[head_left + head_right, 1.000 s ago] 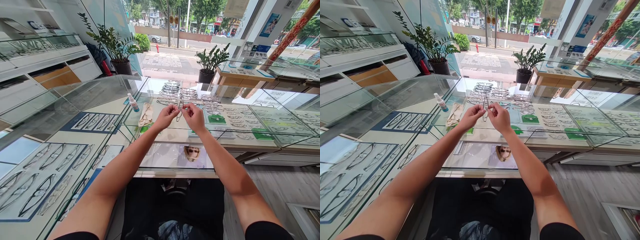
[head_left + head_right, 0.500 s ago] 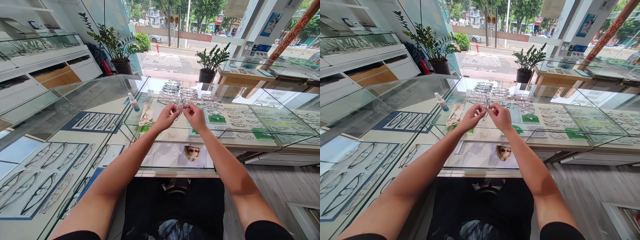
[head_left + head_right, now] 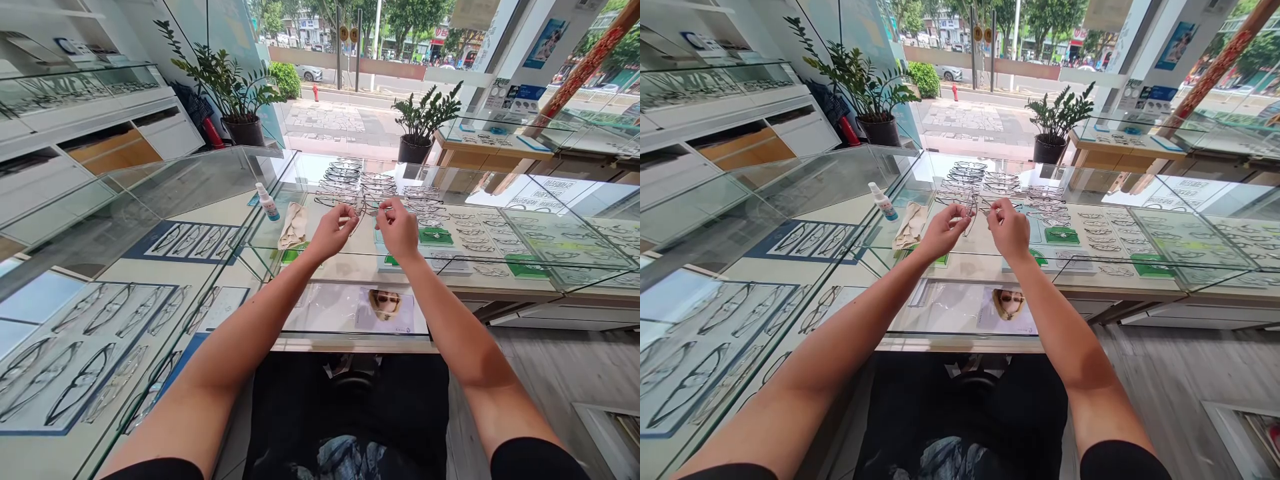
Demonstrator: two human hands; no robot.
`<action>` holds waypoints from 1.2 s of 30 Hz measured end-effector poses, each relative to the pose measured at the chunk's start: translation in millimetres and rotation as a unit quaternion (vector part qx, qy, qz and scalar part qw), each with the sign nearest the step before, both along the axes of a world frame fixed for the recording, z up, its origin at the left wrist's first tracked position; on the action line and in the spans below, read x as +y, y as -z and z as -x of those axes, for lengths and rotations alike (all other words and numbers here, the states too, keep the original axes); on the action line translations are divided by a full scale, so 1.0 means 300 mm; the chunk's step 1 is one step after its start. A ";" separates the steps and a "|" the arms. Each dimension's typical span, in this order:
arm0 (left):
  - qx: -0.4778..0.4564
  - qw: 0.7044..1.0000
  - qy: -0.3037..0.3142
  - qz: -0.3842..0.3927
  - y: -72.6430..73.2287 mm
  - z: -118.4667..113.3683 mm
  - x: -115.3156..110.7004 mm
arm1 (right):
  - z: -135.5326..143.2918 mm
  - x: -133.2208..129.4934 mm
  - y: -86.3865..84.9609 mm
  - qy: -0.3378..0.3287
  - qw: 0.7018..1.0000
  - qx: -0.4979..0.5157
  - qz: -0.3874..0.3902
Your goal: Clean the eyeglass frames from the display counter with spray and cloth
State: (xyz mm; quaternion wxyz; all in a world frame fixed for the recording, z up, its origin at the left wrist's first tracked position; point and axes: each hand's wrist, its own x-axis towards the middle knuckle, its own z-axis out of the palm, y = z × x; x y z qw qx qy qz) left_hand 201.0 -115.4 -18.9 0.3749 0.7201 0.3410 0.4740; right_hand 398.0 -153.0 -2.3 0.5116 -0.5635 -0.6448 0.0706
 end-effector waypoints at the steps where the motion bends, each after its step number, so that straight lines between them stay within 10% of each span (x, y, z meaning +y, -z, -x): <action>1: -0.005 1.000 -0.004 0.003 0.002 -0.001 -0.001 | -0.004 0.001 -0.001 0.010 1.000 0.005 -0.010; 24: -0.067 0.997 0.006 0.040 0.001 -0.038 -0.034 | 0.002 0.019 0.039 0.043 0.987 -0.087 -0.127; 36: -0.193 0.974 -0.020 0.116 -0.006 -0.012 0.032 | -0.017 0.031 0.045 0.061 0.986 -0.157 -0.012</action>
